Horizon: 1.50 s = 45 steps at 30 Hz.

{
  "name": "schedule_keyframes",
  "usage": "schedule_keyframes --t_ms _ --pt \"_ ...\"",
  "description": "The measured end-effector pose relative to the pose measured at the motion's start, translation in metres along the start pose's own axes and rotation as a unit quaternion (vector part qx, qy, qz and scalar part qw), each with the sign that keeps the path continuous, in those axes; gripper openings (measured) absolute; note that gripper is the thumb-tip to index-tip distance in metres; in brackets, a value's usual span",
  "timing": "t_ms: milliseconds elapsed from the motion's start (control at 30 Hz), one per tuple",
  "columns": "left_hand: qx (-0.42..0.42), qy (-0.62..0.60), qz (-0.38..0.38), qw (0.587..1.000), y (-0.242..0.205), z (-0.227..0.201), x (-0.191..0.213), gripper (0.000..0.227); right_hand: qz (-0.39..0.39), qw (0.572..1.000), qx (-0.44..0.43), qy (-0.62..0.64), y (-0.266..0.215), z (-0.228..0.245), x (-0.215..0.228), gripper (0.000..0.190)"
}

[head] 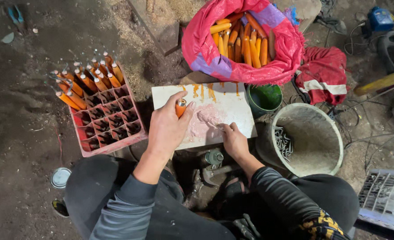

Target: The person inserts metal nails into the tips of orange cylindrical objects using a hammer and a small wooden stick. They retrieve nails from a bucket, position them on the object tips, and tap them in. Finished items are placed into a red crate.

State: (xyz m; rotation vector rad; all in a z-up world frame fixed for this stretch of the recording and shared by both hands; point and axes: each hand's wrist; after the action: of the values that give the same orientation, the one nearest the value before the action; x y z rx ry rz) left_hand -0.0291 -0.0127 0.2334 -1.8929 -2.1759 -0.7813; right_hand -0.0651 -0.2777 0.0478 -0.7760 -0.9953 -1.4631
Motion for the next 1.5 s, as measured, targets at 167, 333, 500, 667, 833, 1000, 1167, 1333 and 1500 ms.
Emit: schedule_keyframes --t_ms 167,333,500,667,833,1000,1167,1333,1500 --pt "0.006 0.01 0.007 1.0 0.0 0.0 -0.002 0.038 0.045 0.998 0.013 0.041 -0.001 -0.003 0.012 0.035" --pt "-0.012 0.006 -0.005 1.0 0.001 0.0 -0.001 0.038 0.008 0.997 -0.007 0.073 0.015 -0.003 0.006 0.036" --pt "-0.024 -0.003 0.011 1.0 -0.002 0.0 -0.001 0.039 0.06 0.998 -0.003 0.015 -0.001 0.001 -0.005 0.036" --pt "0.002 0.001 -0.008 1.0 0.001 -0.005 0.006 0.036 0.048 0.997 -0.032 0.058 0.017 -0.001 0.011 0.037" --pt "0.003 0.003 -0.003 1.0 -0.002 -0.002 0.006 0.037 0.057 0.996 -0.004 0.066 0.003 0.002 0.006 0.038" --pt "-0.026 -0.004 -0.033 0.999 0.002 -0.001 0.008 0.033 0.036 0.998 -0.004 0.06 0.012 -0.012 0.0 0.04" --pt "0.004 -0.004 -0.014 1.0 -0.002 -0.001 0.006 0.036 0.05 0.998 0.044 0.003 0.003 -0.018 -0.009 0.046" --pt "0.001 -0.008 -0.012 1.0 0.0 -0.004 0.007 0.036 0.042 0.999 -0.014 0.007 0.009 -0.014 -0.007 0.044" --pt "-0.019 0.003 -0.009 1.0 -0.002 -0.007 0.007 0.036 0.066 0.997 0.042 -0.029 -0.007 -0.007 -0.002 0.051"
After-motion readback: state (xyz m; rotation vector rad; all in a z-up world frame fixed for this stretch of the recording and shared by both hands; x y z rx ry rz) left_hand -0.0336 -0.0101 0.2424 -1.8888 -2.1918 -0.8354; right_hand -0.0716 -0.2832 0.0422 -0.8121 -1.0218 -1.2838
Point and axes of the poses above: each hand's wrist, its own y-axis towards the middle knuckle, its own x-axis out of the back of the hand, z = x × y, and after that the axes turned 5 degrees about -z, right-handed
